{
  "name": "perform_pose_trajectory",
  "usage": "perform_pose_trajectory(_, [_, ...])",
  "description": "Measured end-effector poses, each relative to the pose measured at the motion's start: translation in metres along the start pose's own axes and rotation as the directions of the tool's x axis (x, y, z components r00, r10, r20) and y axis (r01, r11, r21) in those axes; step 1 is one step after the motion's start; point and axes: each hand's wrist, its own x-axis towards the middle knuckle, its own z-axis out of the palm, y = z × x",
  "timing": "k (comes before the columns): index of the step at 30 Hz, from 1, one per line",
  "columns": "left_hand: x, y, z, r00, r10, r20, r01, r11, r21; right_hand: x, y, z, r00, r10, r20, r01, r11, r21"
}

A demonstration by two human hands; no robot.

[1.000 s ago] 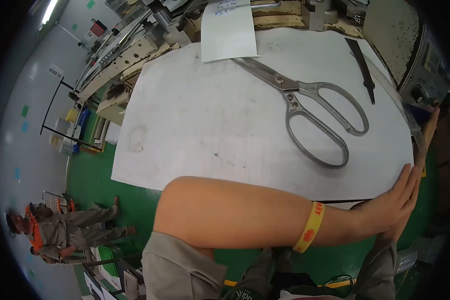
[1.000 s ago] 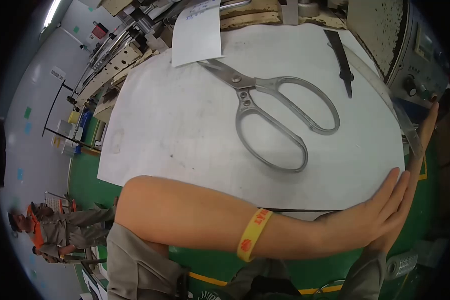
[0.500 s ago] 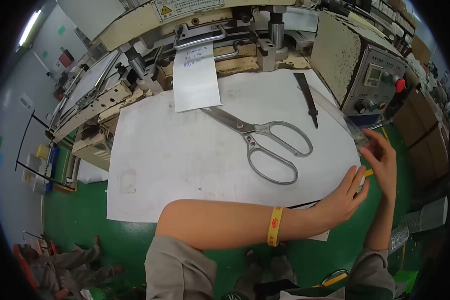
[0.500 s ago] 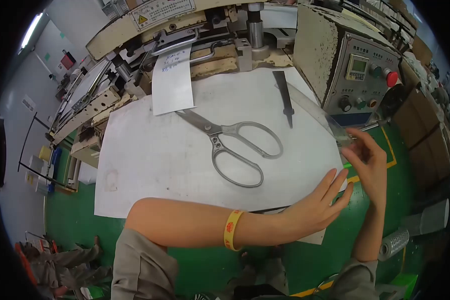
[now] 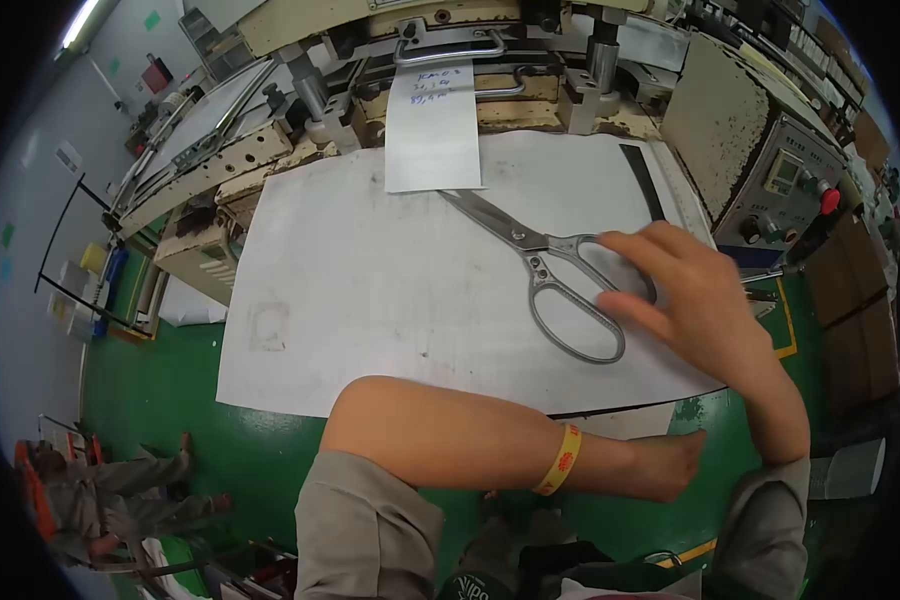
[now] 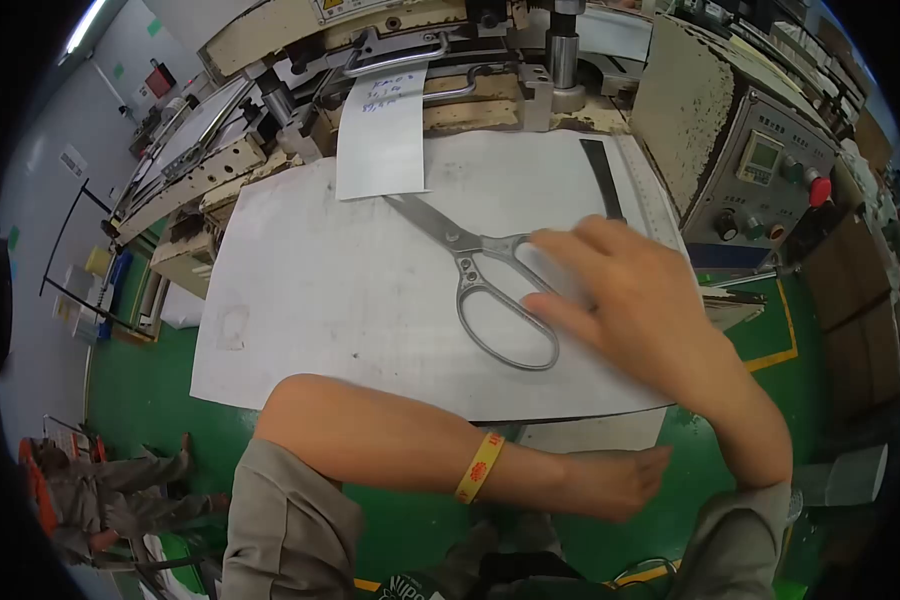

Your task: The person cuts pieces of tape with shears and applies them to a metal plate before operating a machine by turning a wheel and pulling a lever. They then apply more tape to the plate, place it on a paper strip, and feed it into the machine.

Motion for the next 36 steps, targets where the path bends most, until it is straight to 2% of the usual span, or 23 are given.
perform_pose_trajectory(1, [0.0,0.002,0.003,1.0,-0.006,0.008,0.006,1.0,0.014,0.007,-0.005,0.004,0.993,0.006,0.12,-0.018,0.995,0.099])
perform_pose_trajectory(3, [-0.002,0.002,0.003,0.992,-0.07,-0.107,0.072,0.997,0.012,0.019,-0.006,0.003,0.974,-0.018,0.227,-0.013,0.991,0.134])
perform_pose_trajectory(4, [-0.004,0.001,0.0,0.991,-0.076,-0.113,0.081,0.996,0.037,0.023,-0.007,0.002,0.96,-0.034,0.28,-0.009,0.988,0.152])
perform_pose_trajectory(6, [-0.006,-0.002,0.0,0.986,-0.089,-0.141,0.098,0.993,0.059,0.024,-0.011,-0.001,0.948,-0.077,0.307,-0.018,0.955,0.297])
perform_pose_trajectory(7, [-0.004,-0.001,0.003,0.991,-0.083,-0.108,0.089,0.995,0.046,0.023,-0.013,-0.001,0.938,-0.096,0.333,-0.036,0.929,0.369])
perform_pose_trajectory(11, [0.0,0.0,0.004,0.998,-0.061,-0.017,0.061,0.998,-0.028,-0.005,-0.016,-0.003,0.973,-0.004,0.229,-0.058,0.964,0.26])
perform_pose_trajectory(13, [0.0,-0.003,-0.001,0.999,-0.023,0.034,0.023,1.0,-0.002,-0.022,-0.02,-0.012,0.982,0.088,0.165,-0.116,0.979,0.168])
perform_pose_trajectory(15, [0.003,-0.002,0.003,0.999,-0.031,0.029,0.032,0.999,-0.026,-0.032,-0.019,-0.024,0.956,0.226,0.188,-0.249,0.962,0.112])
perform_pose_trajectory(17, [0.004,-0.002,0.005,1.0,-0.026,0.014,0.027,0.998,-0.06,-0.037,-0.009,-0.024,0.955,0.291,0.061,-0.295,0.954,0.055])
perform_pose_trajectory(19, [0.002,-0.003,0.002,0.999,-0.02,0.03,0.023,0.996,-0.085,-0.034,0.007,-0.023,0.953,0.3,-0.039,-0.301,0.954,-0.011])
perform_pose_trajectory(22, [0.0,-0.005,-0.003,0.997,0.0,0.073,0.006,0.996,-0.089,-0.024,0.032,-0.019,0.942,0.326,-0.079,-0.332,0.939,-0.087])
perform_pose_trajectory(23, [0.0,-0.005,-0.004,0.998,0.002,0.066,0.003,0.997,-0.081,-0.024,0.038,-0.017,0.937,0.333,-0.108,-0.343,0.934,-0.099])
perform_pose_trajectory(24, [-0.001,-0.005,-0.005,0.998,0.004,0.061,0.001,0.997,-0.073,-0.027,0.043,-0.017,0.935,0.288,-0.207,-0.302,0.953,-0.037])
perform_pose_trajectory(25, [-0.003,-0.006,-0.006,0.999,0.004,0.054,0.0,0.998,-0.067,-0.032,0.048,-0.022,0.908,0.332,-0.254,-0.333,0.942,0.041])
perform_pose_trajectory(26, [-0.006,-0.005,-0.007,1.0,-0.004,0.006,0.004,0.999,-0.039,-0.038,0.06,-0.022,0.844,0.29,-0.45,-0.291,0.954,0.069])
perform_pose_trajectory(27, [-0.006,-0.006,-0.009,1.0,0.004,0.002,-0.003,0.999,-0.053,-0.046,0.074,-0.023,0.741,0.241,-0.627,-0.244,0.966,0.082])
perform_pose_trajectory(29, [-0.002,-0.007,-0.011,1.0,0.017,-0.014,-0.018,0.997,-0.081,-0.062,0.109,-0.018,0.369,0.284,-0.885,-0.21,0.953,0.218])
perform_pose_trajectory(32, [0.0,-0.012,-0.023,0.982,-0.057,-0.179,0.026,0.985,-0.169,-0.094,0.213,0.001,0.174,0.329,-0.928,-0.24,0.928,0.284])
perform_pose_trajectory(33, [-0.001,-0.016,-0.033,0.973,-0.093,-0.211,0.046,0.975,-0.219,-0.089,0.205,0.007,0.228,0.622,-0.749,-0.194,0.783,0.591])
perform_pose_trajectory(34, [-0.008,-0.022,-0.049,0.943,-0.184,-0.278,0.146,0.978,-0.152,-0.105,0.249,0.021,0.257,0.773,-0.58,-0.132,0.622,0.772])
perform_pose_trajectory(36, [-0.031,-0.032,-0.079,0.846,-0.343,-0.409,0.336,0.938,-0.092,-0.113,0.274,0.044,0.348,0.639,-0.686,-0.259,0.769,0.584])
